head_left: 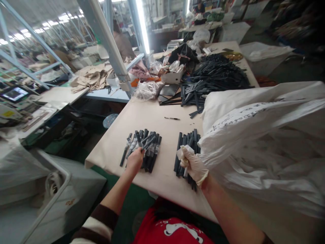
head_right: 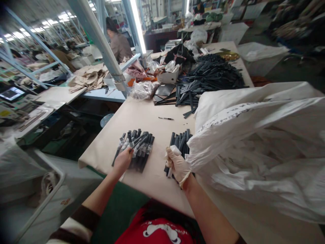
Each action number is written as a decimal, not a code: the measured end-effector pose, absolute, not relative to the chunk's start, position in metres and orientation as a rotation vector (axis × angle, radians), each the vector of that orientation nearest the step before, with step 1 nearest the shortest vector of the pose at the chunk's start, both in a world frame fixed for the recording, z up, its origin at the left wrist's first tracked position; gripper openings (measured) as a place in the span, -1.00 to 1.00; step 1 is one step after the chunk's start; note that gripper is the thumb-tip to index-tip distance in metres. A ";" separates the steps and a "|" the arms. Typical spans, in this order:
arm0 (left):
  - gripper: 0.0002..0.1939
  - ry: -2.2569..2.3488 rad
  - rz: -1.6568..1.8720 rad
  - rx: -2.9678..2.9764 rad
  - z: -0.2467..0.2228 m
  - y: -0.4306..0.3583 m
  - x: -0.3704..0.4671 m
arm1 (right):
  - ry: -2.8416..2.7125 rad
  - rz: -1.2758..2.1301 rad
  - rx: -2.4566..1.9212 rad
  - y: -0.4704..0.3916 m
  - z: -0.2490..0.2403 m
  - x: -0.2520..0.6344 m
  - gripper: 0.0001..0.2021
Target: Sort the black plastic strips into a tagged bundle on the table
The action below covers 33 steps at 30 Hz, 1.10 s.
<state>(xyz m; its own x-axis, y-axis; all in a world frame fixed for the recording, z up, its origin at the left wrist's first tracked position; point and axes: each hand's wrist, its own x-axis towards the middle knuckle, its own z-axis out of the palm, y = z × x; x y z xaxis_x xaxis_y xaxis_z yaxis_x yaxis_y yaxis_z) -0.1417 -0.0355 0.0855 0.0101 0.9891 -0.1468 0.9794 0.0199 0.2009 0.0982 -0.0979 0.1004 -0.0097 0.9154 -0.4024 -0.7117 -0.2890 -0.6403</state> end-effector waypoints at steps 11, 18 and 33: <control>-0.61 1.189 0.374 1.540 0.169 -0.184 -0.054 | -0.434 1.618 -0.841 -0.157 0.131 0.125 -0.67; -0.64 1.109 0.294 1.473 0.168 -0.232 -0.032 | -1.054 1.627 -1.205 -0.224 0.148 0.143 -0.67; -0.65 1.367 0.716 1.567 0.163 -0.285 -0.017 | -0.697 1.575 -1.074 -0.265 0.163 0.132 -0.54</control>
